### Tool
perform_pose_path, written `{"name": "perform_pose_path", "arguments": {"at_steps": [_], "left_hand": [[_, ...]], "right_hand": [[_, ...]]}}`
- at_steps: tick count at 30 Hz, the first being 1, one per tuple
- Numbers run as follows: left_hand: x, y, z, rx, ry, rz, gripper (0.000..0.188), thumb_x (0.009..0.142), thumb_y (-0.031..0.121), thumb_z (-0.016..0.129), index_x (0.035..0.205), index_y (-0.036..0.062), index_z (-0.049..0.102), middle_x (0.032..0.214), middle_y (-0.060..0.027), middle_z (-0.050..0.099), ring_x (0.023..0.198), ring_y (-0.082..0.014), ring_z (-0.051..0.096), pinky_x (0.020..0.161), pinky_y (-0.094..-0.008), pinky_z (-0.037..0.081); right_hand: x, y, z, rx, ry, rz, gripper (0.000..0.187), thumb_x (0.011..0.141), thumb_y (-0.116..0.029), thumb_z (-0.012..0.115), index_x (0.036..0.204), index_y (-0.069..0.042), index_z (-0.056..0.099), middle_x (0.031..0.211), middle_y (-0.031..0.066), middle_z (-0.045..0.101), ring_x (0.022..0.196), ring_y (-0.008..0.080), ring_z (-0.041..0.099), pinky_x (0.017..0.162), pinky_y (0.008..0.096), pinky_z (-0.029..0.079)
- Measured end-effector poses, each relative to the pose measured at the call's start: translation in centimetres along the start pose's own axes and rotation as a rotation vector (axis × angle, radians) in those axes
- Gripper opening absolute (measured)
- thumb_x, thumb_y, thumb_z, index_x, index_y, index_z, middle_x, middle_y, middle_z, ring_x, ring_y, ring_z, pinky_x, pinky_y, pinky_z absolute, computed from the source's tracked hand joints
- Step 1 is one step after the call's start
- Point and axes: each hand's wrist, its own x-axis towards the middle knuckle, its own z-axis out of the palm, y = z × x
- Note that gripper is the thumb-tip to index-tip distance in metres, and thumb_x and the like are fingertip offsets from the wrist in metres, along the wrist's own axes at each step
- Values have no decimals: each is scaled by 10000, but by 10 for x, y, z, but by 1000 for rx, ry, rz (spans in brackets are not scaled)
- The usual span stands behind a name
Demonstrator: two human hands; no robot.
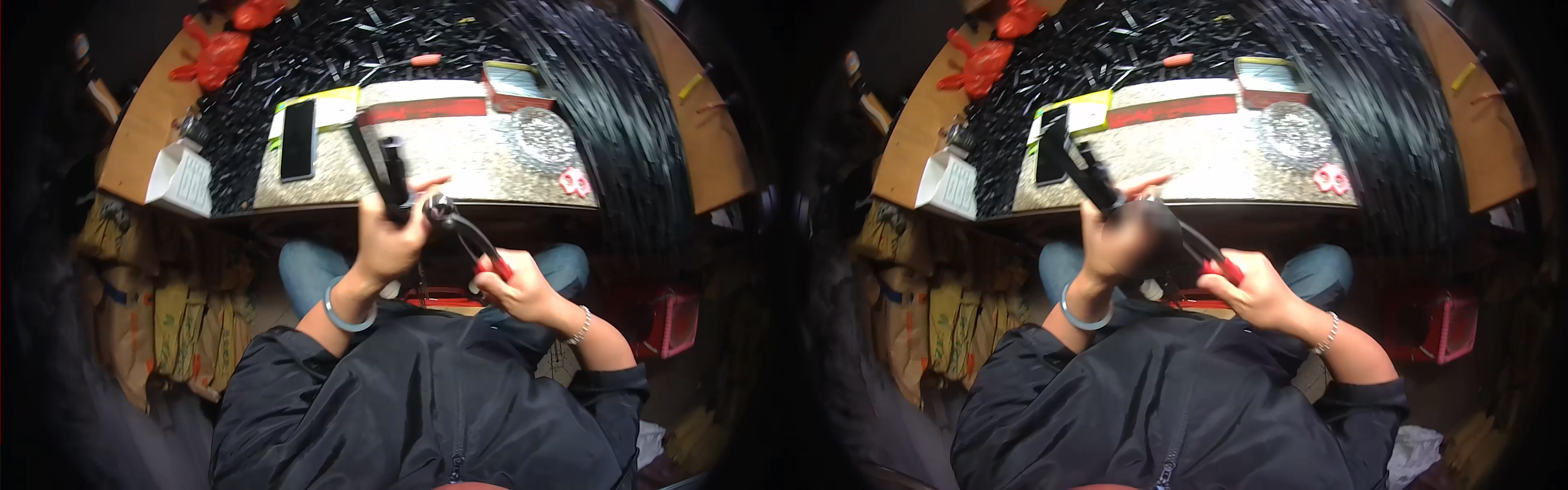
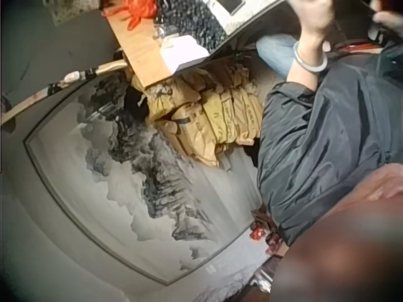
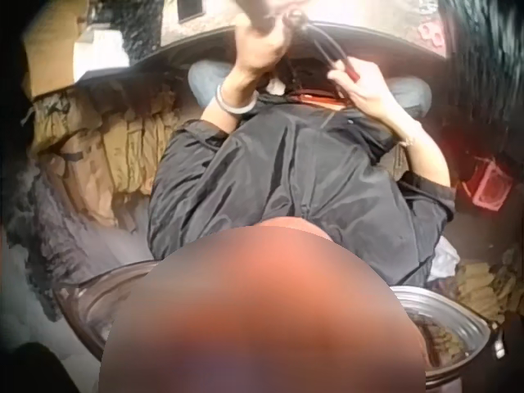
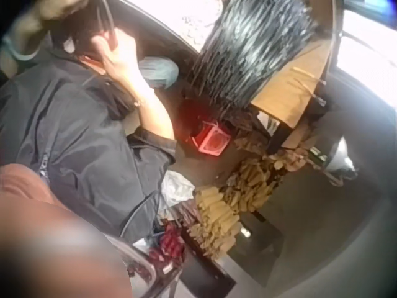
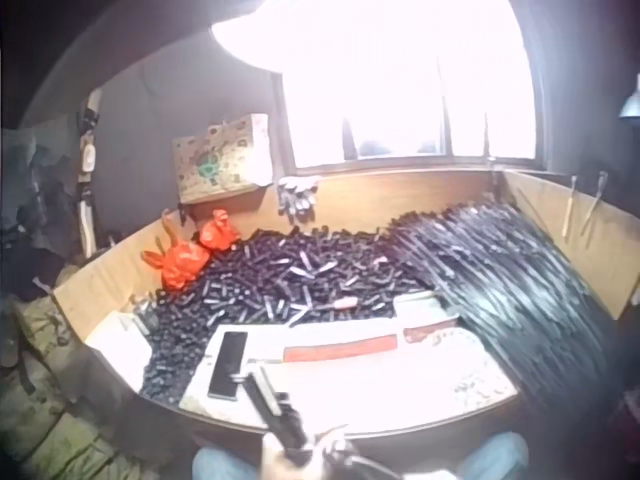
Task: Assembling umbrella ribs by attaching small caps to the ends of black rods.
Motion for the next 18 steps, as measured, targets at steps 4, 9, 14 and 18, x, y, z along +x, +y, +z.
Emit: {"name": "perform_pose_path", "arguments": {"at_steps": [4,9,14,18], "left_hand": [[3,8,-11,45,65,14,213,886,32,505,1054,-65,592,495,58,424,355,-21,348,344,-178,258],[0,3,2,138,-27,120,203,851,-6,515,1030,-27,610,508,54,430,375,-14,347,364,-171,240],[-3,4,-7,177,12,122,210,858,-17,498,1039,-45,602,537,66,417,416,1,332,397,-164,231],[0,1,-3,139,-22,113,205,884,5,496,1066,-37,580,516,55,407,385,-6,311,365,-170,219]], "right_hand": [[45,1,-69,-546,483,-192,146,821,-158,590,859,-25,543,737,169,608,704,339,602,608,394,444],[87,-3,-153,-1200,596,395,226,750,-227,624,917,-76,613,856,142,647,818,315,632,686,420,498],[98,-13,-158,-1203,469,387,214,736,-139,543,874,-33,668,906,158,660,836,287,654,695,384,524],[88,-14,-160,-1168,485,343,213,716,-103,564,881,-15,667,916,157,661,859,296,651,703,384,524]]}}
